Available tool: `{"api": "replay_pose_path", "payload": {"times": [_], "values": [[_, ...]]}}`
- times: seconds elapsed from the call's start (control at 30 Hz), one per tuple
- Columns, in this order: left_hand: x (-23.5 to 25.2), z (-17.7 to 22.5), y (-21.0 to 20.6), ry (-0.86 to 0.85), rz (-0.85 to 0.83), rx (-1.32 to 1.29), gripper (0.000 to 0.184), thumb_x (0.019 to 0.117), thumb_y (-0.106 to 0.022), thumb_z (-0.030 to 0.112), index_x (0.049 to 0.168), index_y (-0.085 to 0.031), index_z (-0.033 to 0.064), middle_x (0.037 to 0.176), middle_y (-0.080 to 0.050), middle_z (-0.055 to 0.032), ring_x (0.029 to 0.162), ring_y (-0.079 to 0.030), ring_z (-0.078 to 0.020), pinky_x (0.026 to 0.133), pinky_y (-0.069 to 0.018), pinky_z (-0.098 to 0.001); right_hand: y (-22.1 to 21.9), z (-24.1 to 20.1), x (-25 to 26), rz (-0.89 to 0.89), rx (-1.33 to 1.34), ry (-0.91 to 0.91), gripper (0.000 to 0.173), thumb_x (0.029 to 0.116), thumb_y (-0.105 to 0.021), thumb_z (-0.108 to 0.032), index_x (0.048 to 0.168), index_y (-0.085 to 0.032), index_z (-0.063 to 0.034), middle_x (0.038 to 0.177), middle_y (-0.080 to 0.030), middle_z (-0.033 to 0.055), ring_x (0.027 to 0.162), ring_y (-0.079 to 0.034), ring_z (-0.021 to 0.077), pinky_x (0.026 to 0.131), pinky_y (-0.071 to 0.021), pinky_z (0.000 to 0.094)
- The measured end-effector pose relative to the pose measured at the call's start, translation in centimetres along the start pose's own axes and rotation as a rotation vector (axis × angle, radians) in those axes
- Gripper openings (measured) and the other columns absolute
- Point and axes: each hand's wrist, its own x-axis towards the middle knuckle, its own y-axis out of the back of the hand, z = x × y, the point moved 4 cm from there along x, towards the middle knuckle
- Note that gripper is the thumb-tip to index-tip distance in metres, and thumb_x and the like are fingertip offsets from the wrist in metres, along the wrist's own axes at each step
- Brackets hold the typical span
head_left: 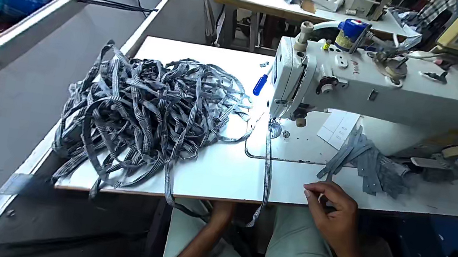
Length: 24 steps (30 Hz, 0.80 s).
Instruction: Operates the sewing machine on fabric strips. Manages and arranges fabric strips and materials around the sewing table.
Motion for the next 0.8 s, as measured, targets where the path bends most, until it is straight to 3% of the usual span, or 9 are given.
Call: {"api": "replay_pose_path", "payload": {"times": [0.07, 0.17, 0.27, 0.33, 0.5, 0.73, 0.8], "values": [[-1.9, -0.6, 0.2, -0.115, -0.195, -0.085, 0.031, 0.1026, -0.056, 0.011, 0.128, -0.060, -0.0057, 0.118, -0.071, -0.0140, 0.111, -0.069, -0.0194, 0.101, -0.0575, -0.0379, 0.0, 0.0, -1.1, -0.087, 0.068, -0.060, 0.018, 0.0937, -0.067, -0.019, 0.110, -0.076, -0.0152, 0.097, -0.072, -0.0046, 0.078, -0.067, 0.0086, 0.061, -0.0587, 0.0253], [-6.0, 1.4, 0.3, -0.238, -0.521, -0.058, 0.037, 0.1101, -0.042, 0.019, 0.125, -0.067, -0.0040, 0.111, -0.075, -0.0137, 0.103, -0.072, -0.0244, 0.095, -0.0589, -0.0427, -1.2, -0.7, -2.6, -0.201, 0.097, -0.050, 0.021, 0.0941, -0.068, -0.018, 0.114, -0.074, -0.0157, 0.105, -0.073, -0.0046, 0.089, -0.071, 0.0109, 0.073, -0.0636, 0.0306], [-8.5, 3.7, 0.4, -0.362, -0.536, 0.007, 0.023, 0.1063, -0.055, 0.014, 0.108, -0.071, -0.0036, 0.092, -0.076, -0.0101, 0.081, -0.074, -0.0197, 0.075, -0.0641, -0.0363, -3.3, -2.4, -3.6, -0.240, -0.213, 0.197, 0.026, 0.0973, -0.065, -0.018, 0.122, -0.074, -0.0161, 0.123, -0.069, 0.0015, 0.115, -0.066, 0.0158, 0.092, -0.0594, 0.0370], [-9.6, 4.7, 0.3, -0.370, -0.557, 0.029, 0.022, 0.1064, -0.056, 0.014, 0.104, -0.070, -0.0030, 0.088, -0.076, -0.0090, 0.075, -0.075, -0.0197, 0.071, -0.0659, -0.0367, -5.0, -3.6, -4.2, -0.259, -0.345, 0.328, 0.030, 0.0999, -0.064, -0.020, 0.129, -0.071, -0.0200, 0.131, -0.064, 0.0056, 0.128, -0.059, 0.0231, 0.103, -0.0542, 0.0417], [-10.8, 6.0, -0.5, -0.154, -0.676, -0.248, 0.029, 0.1097, -0.046, 0.012, 0.102, -0.065, -0.0077, 0.090, -0.075, -0.0196, 0.076, -0.076, -0.0285, 0.071, -0.0662, -0.0432, -7.0, -3.9, -5.5, -0.146, -0.253, 0.523, 0.019, 0.0989, -0.066, -0.010, 0.116, -0.076, -0.0124, 0.128, -0.069, 0.0083, 0.132, -0.058, 0.0261, 0.114, -0.0482, 0.0441], [-10.8, 4.6, -0.4, 0.030, -0.738, -0.358, 0.036, 0.1114, -0.038, 0.016, 0.097, -0.063, -0.0045, 0.087, -0.074, -0.0205, 0.079, -0.077, -0.0312, 0.076, -0.0656, -0.0461, -7.0, -3.6, -5.8, -0.191, -0.250, 0.607, 0.019, 0.0995, -0.063, -0.004, 0.113, -0.076, -0.0052, 0.122, -0.073, 0.0103, 0.130, -0.062, 0.0263, 0.118, -0.0445, 0.0482], [-10.8, 4.5, -0.4, 0.056, -0.759, -0.363, 0.038, 0.1118, -0.038, 0.022, 0.098, -0.063, -0.0030, 0.086, -0.074, -0.0190, 0.075, -0.076, -0.0292, 0.072, -0.0655, -0.0444, -7.1, -3.5, -5.8, -0.218, -0.242, 0.619, 0.019, 0.0994, -0.062, -0.003, 0.113, -0.076, -0.0038, 0.121, -0.073, 0.0110, 0.130, -0.062, 0.0269, 0.119, -0.0441, 0.0483]]}}
